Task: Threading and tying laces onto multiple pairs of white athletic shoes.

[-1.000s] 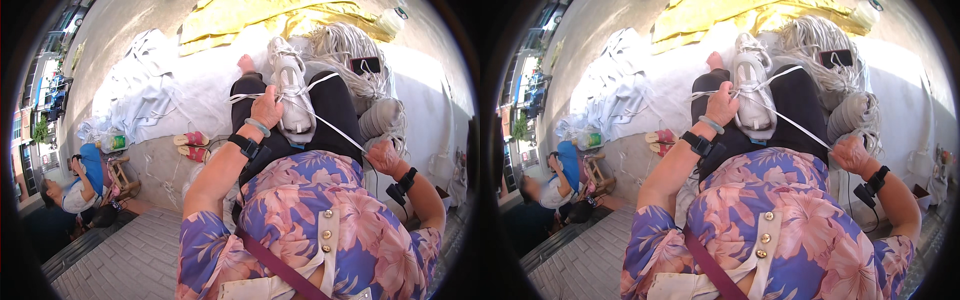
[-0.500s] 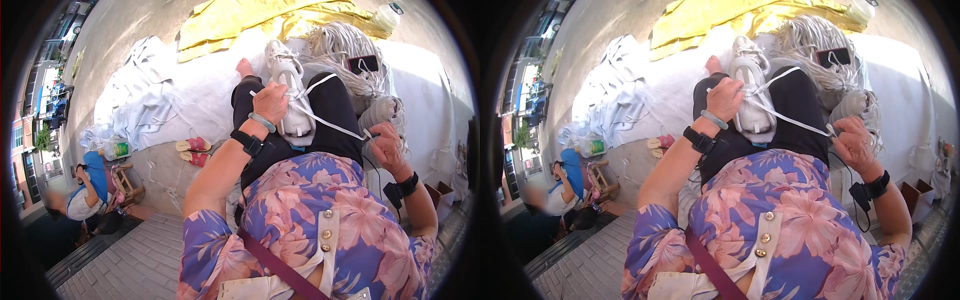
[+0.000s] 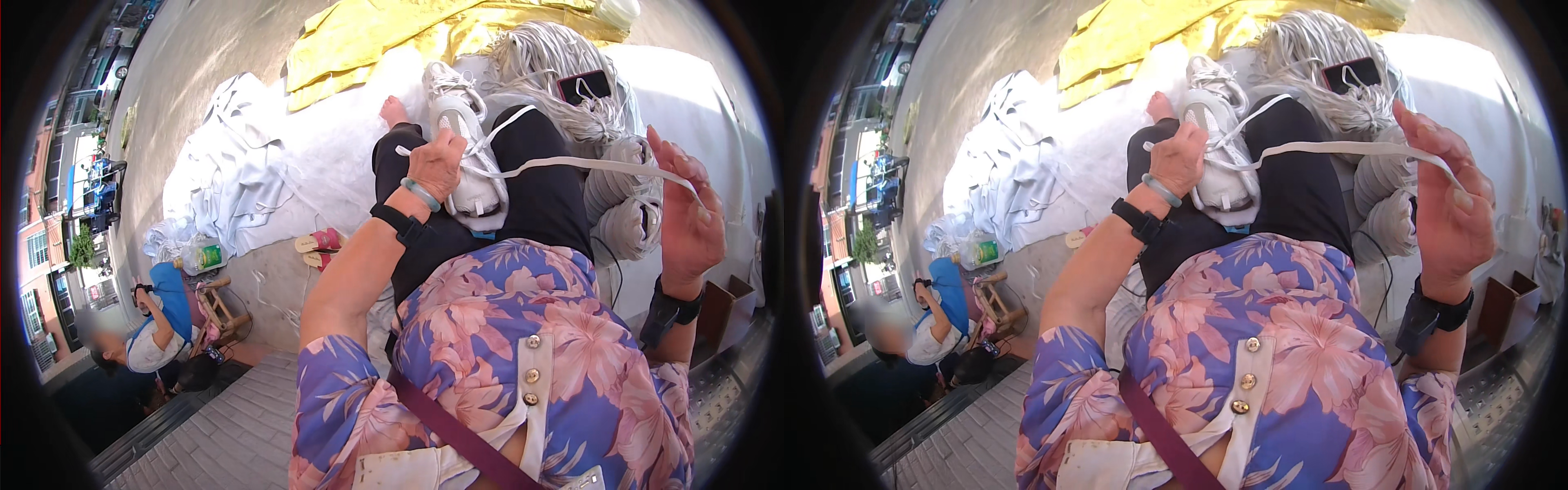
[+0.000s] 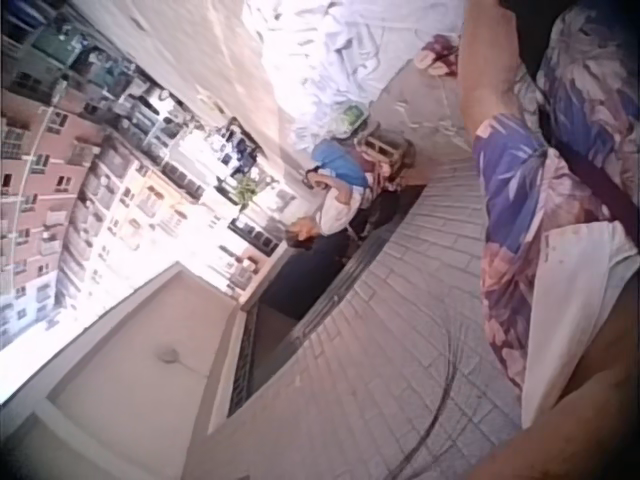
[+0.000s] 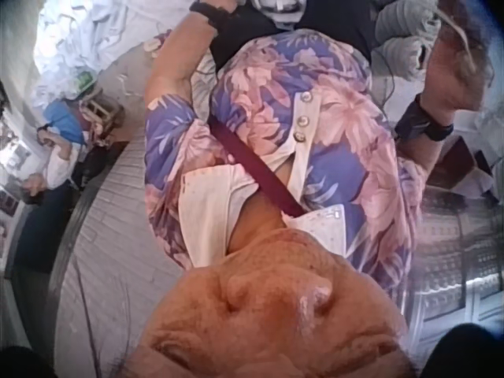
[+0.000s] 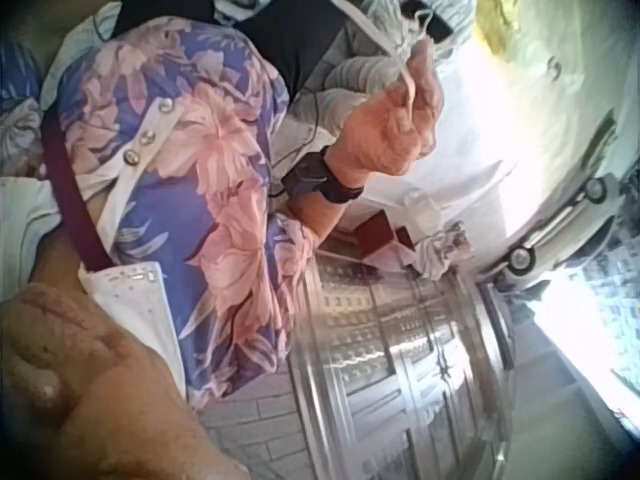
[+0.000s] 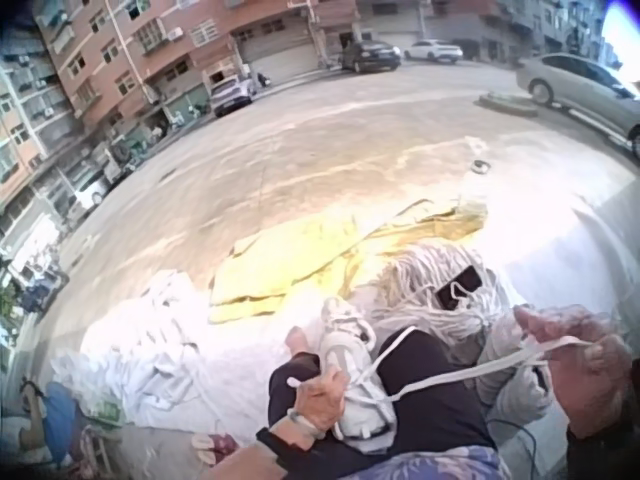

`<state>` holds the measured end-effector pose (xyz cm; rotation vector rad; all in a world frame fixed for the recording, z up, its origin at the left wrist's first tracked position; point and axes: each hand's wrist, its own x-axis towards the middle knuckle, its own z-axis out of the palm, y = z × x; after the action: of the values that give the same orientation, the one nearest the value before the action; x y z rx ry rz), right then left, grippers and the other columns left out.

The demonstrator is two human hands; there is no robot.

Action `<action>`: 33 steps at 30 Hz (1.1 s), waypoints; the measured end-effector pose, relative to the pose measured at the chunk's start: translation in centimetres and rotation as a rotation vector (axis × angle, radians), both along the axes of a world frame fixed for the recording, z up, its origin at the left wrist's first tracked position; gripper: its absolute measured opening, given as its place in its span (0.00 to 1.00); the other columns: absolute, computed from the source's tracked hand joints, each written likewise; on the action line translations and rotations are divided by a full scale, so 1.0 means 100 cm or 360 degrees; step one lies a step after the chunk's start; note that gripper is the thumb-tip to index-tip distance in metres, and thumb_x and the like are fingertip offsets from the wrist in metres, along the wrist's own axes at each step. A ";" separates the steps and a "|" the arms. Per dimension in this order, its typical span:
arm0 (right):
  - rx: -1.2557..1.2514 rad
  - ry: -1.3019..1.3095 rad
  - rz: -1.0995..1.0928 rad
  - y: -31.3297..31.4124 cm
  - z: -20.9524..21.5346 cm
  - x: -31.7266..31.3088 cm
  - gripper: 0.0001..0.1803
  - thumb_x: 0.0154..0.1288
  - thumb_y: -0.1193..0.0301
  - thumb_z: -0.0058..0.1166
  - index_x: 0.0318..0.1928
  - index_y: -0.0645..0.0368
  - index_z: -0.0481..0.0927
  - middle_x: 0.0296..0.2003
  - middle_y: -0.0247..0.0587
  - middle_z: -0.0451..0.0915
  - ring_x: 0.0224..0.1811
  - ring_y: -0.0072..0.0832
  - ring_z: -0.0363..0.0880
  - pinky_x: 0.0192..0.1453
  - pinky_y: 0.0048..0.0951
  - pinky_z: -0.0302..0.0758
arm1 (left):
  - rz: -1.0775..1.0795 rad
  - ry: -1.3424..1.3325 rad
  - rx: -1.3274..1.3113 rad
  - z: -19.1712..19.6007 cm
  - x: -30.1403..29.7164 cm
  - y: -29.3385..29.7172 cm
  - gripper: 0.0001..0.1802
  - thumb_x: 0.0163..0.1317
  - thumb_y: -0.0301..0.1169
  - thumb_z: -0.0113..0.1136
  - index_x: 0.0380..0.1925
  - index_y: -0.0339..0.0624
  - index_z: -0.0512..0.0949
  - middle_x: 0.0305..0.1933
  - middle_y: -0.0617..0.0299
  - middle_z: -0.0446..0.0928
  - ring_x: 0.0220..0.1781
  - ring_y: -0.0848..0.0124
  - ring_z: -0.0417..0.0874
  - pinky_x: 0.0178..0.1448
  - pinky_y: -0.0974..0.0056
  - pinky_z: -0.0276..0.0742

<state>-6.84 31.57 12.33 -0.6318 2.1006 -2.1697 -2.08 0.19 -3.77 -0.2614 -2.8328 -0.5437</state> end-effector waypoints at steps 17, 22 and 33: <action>-0.1264 -0.0851 0.0167 0.118 -0.044 -0.006 0.17 0.57 0.72 0.46 0.14 0.53 0.59 0.22 0.36 0.63 0.24 0.21 0.59 0.44 0.28 0.64 | 0.0328 -0.0897 0.1715 0.047 -0.012 -0.044 0.14 0.57 0.28 0.56 0.43 0.38 0.70 0.19 0.64 0.72 0.11 0.84 0.64 0.14 0.80 0.56; -0.0775 -0.1179 -0.0873 0.205 -0.097 0.015 0.19 0.62 0.69 0.45 0.14 0.53 0.59 0.18 0.33 0.64 0.18 0.20 0.57 0.26 0.23 0.57 | 0.0377 -0.0907 0.2195 0.046 -0.001 -0.065 0.15 0.58 0.31 0.56 0.44 0.39 0.69 0.21 0.60 0.74 0.11 0.81 0.65 0.13 0.79 0.57; -0.0426 -0.1212 -0.1672 0.434 -0.095 0.055 0.18 0.61 0.66 0.46 0.16 0.51 0.59 0.13 0.28 0.56 0.11 0.19 0.47 0.15 0.23 0.46 | 0.0688 -0.0839 0.2192 0.008 0.005 -0.017 0.09 0.57 0.33 0.56 0.35 0.42 0.74 0.26 0.66 0.76 0.14 0.82 0.72 0.15 0.79 0.61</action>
<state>-1.36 74.97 2.85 1.4010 1.8184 -2.4442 -1.58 -1.46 -2.95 0.7991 -2.0417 -2.3913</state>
